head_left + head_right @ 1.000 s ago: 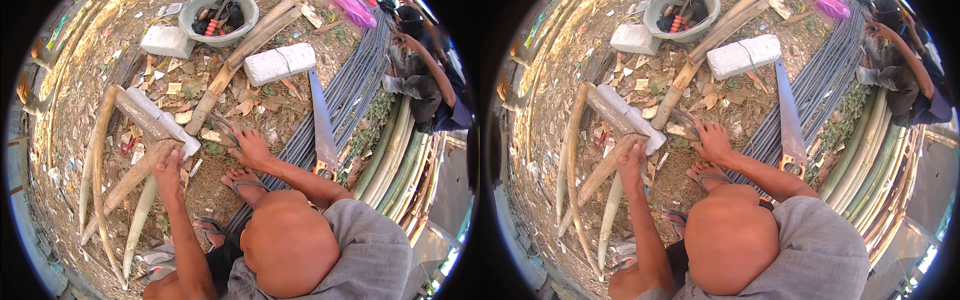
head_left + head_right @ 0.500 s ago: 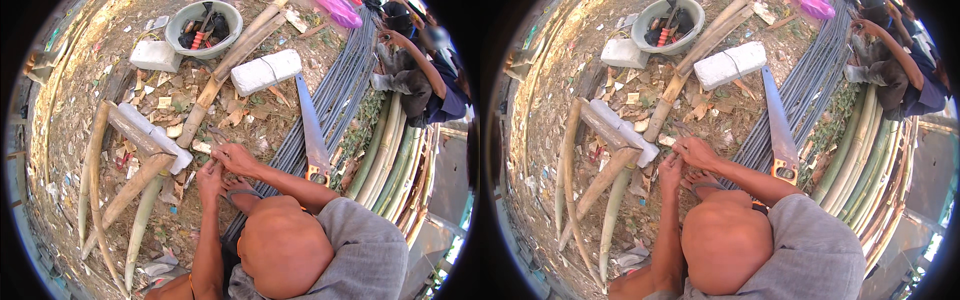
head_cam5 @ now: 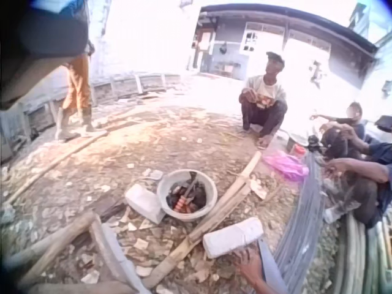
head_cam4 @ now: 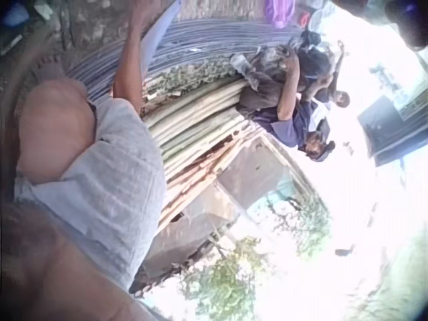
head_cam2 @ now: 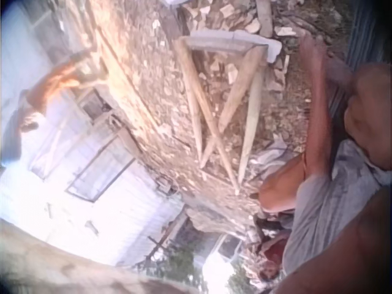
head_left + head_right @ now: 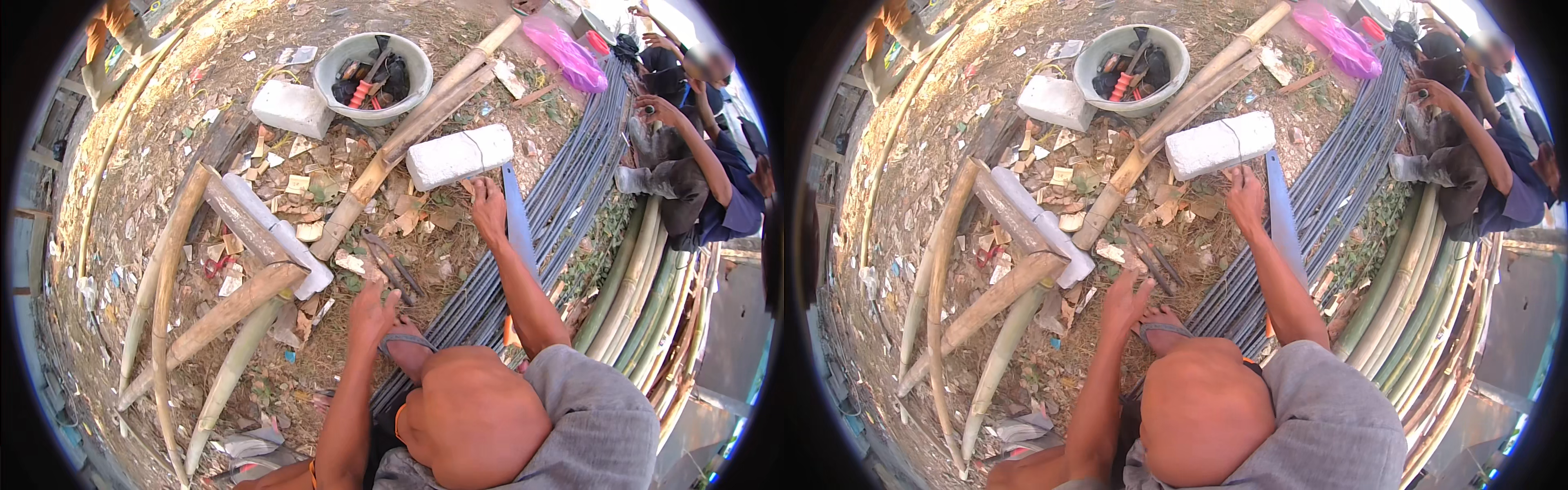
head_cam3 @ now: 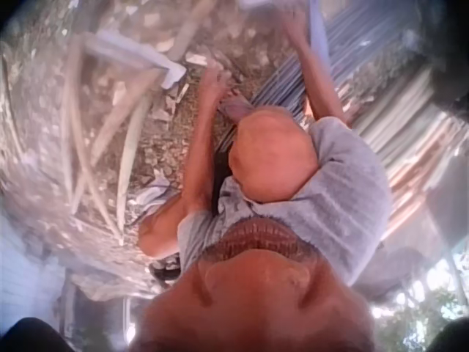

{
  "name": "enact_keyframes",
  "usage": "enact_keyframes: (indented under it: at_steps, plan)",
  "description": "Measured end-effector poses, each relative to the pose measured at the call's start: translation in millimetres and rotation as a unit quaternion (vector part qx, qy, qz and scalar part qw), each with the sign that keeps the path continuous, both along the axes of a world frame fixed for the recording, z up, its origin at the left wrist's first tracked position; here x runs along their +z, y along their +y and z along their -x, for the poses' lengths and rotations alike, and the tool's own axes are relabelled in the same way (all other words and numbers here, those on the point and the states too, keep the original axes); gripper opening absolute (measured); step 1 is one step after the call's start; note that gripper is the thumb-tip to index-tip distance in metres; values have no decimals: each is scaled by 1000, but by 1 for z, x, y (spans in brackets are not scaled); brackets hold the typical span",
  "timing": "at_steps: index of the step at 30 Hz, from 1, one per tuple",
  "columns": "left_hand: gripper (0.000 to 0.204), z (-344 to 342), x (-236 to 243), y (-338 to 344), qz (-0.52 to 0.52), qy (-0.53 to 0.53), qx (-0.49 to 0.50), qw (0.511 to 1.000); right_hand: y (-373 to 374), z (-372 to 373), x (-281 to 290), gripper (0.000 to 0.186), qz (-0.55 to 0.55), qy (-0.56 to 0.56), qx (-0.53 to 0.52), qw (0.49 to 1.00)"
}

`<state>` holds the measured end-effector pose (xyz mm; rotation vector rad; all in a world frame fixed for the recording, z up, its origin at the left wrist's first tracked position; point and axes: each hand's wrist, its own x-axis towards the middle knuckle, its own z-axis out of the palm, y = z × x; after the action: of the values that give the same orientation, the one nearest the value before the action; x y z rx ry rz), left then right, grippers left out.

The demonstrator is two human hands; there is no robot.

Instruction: The person constructs a bamboo frame by hand and with a pair of pliers. They align bamboo poles, wrap wire around the joints, and use pliers to twist and tighten the wire to secure the structure.

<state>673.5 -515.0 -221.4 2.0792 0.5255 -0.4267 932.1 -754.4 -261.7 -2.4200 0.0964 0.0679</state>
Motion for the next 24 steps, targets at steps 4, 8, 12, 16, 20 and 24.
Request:
enact_keyframes:
  at_steps: [4,8,12,16,20,24]
  plan:
    - [70,31,24,50,44,-52,114,991,56,57,71,33,-71,-8,102,992]
    - [60,2,85,47,-278,-204,142,928,66,118,99,36,56,148,411,898]
    - [47,35,62,60,-270,-146,13,952,90,141,120,29,21,224,507,832]
    - [39,59,34,57,24,1,94,995,95,124,110,26,92,-50,557,824]
    - [35,89,-8,54,319,22,285,904,101,119,91,26,163,-31,583,795]
    - [34,87,2,60,518,68,423,740,79,119,74,27,65,89,619,778]
